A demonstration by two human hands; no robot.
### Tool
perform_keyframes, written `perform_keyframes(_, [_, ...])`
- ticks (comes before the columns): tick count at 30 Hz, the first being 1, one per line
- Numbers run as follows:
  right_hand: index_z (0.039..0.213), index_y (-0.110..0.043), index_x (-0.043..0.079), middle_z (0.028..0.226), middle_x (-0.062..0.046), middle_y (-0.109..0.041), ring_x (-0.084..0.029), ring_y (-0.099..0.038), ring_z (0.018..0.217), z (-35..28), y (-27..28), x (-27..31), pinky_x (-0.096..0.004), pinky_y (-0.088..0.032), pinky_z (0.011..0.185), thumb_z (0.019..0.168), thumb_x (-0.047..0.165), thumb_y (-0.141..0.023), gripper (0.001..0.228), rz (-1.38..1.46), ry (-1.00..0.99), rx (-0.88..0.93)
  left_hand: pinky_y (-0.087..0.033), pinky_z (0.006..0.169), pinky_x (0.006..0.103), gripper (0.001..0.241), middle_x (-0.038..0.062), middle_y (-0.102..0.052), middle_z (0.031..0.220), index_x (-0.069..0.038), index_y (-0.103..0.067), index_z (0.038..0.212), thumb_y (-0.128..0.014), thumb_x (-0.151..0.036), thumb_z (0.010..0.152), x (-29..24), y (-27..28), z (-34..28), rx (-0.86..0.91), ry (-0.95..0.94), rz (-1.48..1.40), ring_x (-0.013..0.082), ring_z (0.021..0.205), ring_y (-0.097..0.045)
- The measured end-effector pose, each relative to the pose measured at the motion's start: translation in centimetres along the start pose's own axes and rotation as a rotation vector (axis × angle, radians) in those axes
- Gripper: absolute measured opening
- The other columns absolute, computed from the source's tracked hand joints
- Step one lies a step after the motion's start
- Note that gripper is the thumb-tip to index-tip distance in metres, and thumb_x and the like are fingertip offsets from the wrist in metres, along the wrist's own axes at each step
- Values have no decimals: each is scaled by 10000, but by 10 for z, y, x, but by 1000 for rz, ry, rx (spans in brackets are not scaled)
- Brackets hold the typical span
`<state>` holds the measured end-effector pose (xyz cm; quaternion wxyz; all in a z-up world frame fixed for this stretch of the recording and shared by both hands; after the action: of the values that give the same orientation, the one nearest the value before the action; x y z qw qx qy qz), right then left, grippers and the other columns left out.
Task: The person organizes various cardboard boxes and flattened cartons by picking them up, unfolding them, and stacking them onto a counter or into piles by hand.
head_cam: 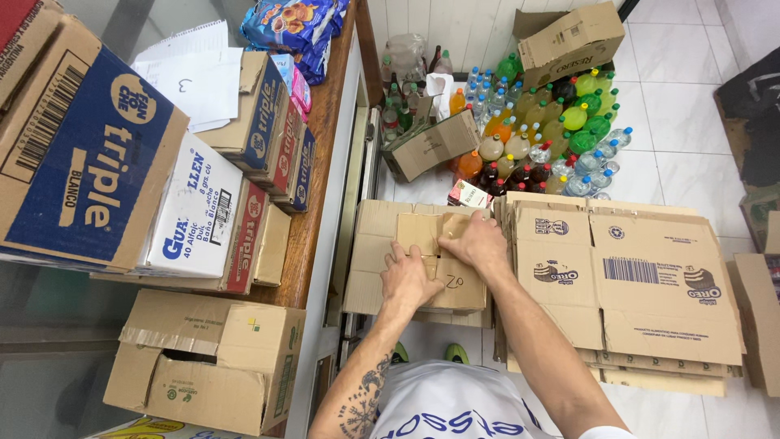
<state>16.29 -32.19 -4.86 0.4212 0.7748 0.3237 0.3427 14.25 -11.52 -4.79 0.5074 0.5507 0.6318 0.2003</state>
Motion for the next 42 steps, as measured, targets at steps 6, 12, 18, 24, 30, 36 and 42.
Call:
perform_keyframes(6, [1392,-812,106,1332,-276,-843,-492,-784,1366,4,6,-21,-622,-643,1125,755,925,-867,1038,173,52,28,-545,1208,682,816,319,-583,1665,-70,-549,1434,-922,-452,817,19,55,-26,136,-6,-369,567,1530,-621])
perform_keyframes(12, [1298,-892,85,1016,-194,-829,-283,-773,919,19,5,-87,-443,-663,744,996,447,-836,475,854,50,23,-573,1108,562,746,312,-572,1733,-183,-502,1555,-725,-378,871,92,31,15,136,22,-895,479,1547,-606])
perform_keyframes(18, [1890,-139,16,1923,-421,-39,-599,-27,1781,-59,36,-67,-773,-73,1417,1151,795,-479,1126,1120,-53,257,-538,1215,659,1079,334,-353,1856,-181,-307,1872,-635,-413,872,129,-23,38,187,-16,-1304,564,1604,-439])
perform_keyframes(24, [1905,-23,87,1953,-316,74,-580,68,1774,-101,39,-41,-826,-5,1383,1048,1033,-158,1284,1053,-23,305,-189,1313,915,1081,459,-148,1879,-163,-215,1895,-639,-679,1046,76,28,-3,214,-139,-1203,708,1732,-80])
perform_keyframes(30, [1875,-32,-41,1923,-388,127,-580,146,1759,-105,55,-37,-728,139,1407,1059,986,-81,1313,1386,95,113,-425,1196,752,890,146,-576,1567,-185,-471,1757,-442,-804,1119,111,4,25,53,-181,-1431,338,1522,-497])
perform_keyframes(36, [1632,-707,9,1475,-147,-710,-280,-637,1466,-27,4,-92,-498,-521,1305,1177,844,-209,1073,1601,329,14,-486,1246,425,966,-3,-751,1396,-165,-656,1723,-288,-820,1117,82,46,-3,-179,-351,-1586,107,1319,-603])
perform_keyframes(42, [1408,-729,49,1660,-158,-631,-314,-588,1536,0,-38,-119,-553,-498,1296,1274,632,-316,727,1556,424,-113,-417,1303,541,727,104,-649,1601,-106,-761,1347,-494,-739,1107,105,36,25,-249,-453,-1476,253,1537,-551])
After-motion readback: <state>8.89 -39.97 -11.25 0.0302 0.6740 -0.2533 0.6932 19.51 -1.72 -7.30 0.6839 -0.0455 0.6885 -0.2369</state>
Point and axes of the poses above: each hand's wrist, its own z-axis towards the middle knuckle, its own y-axis out of the back of the hand, x = y × z, the point moved 6 cm from there along z, towards the middle knuckle
